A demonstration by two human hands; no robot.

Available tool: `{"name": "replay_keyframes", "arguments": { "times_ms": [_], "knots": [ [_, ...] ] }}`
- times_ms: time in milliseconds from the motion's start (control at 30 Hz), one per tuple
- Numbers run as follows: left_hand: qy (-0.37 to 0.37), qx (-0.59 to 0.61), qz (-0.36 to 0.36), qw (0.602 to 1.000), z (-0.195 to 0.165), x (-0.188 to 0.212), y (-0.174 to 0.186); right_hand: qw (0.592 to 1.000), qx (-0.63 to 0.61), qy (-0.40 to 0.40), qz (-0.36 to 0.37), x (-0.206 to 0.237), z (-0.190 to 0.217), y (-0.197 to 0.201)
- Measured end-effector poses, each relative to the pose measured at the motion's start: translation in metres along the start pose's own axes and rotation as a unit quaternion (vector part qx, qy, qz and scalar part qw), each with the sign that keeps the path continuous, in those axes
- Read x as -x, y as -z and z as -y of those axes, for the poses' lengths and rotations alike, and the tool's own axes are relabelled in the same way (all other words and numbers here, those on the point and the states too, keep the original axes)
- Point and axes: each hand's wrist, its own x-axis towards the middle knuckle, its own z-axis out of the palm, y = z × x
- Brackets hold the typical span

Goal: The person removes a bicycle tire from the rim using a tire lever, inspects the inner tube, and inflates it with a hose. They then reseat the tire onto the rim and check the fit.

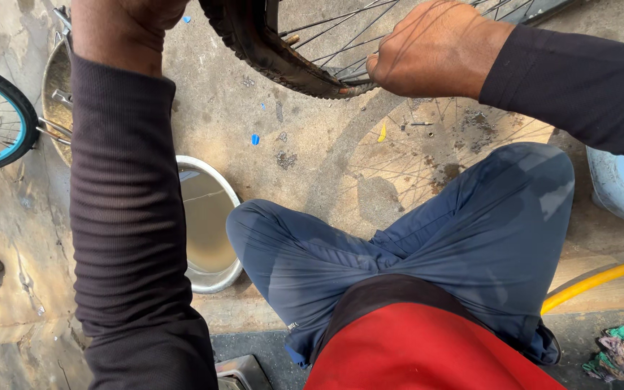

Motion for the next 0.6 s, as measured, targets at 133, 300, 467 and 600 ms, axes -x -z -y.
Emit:
{"name": "replay_keyframes", "arguments": {
  "times_ms": [133, 300, 467, 600],
  "knots": [
    [-0.002, 0.003, -0.001, 1.0, 0.003, 0.001, -0.001, 0.999, -0.017, 0.008, -0.045, -0.004, -0.002, -0.004],
    [-0.006, 0.006, -0.004, 1.0, 0.004, 0.001, -0.002, 0.992, -0.041, 0.002, -0.119, -0.009, 0.002, -0.01],
    [-0.013, 0.009, -0.009, 1.0, 0.002, 0.005, -0.004, 0.998, -0.037, -0.01, -0.057, -0.016, 0.008, -0.002],
    [-0.018, 0.008, -0.011, 1.0, -0.002, 0.013, -0.006, 0.999, -0.019, -0.007, 0.039, -0.028, 0.013, 0.004]
  ]
}}
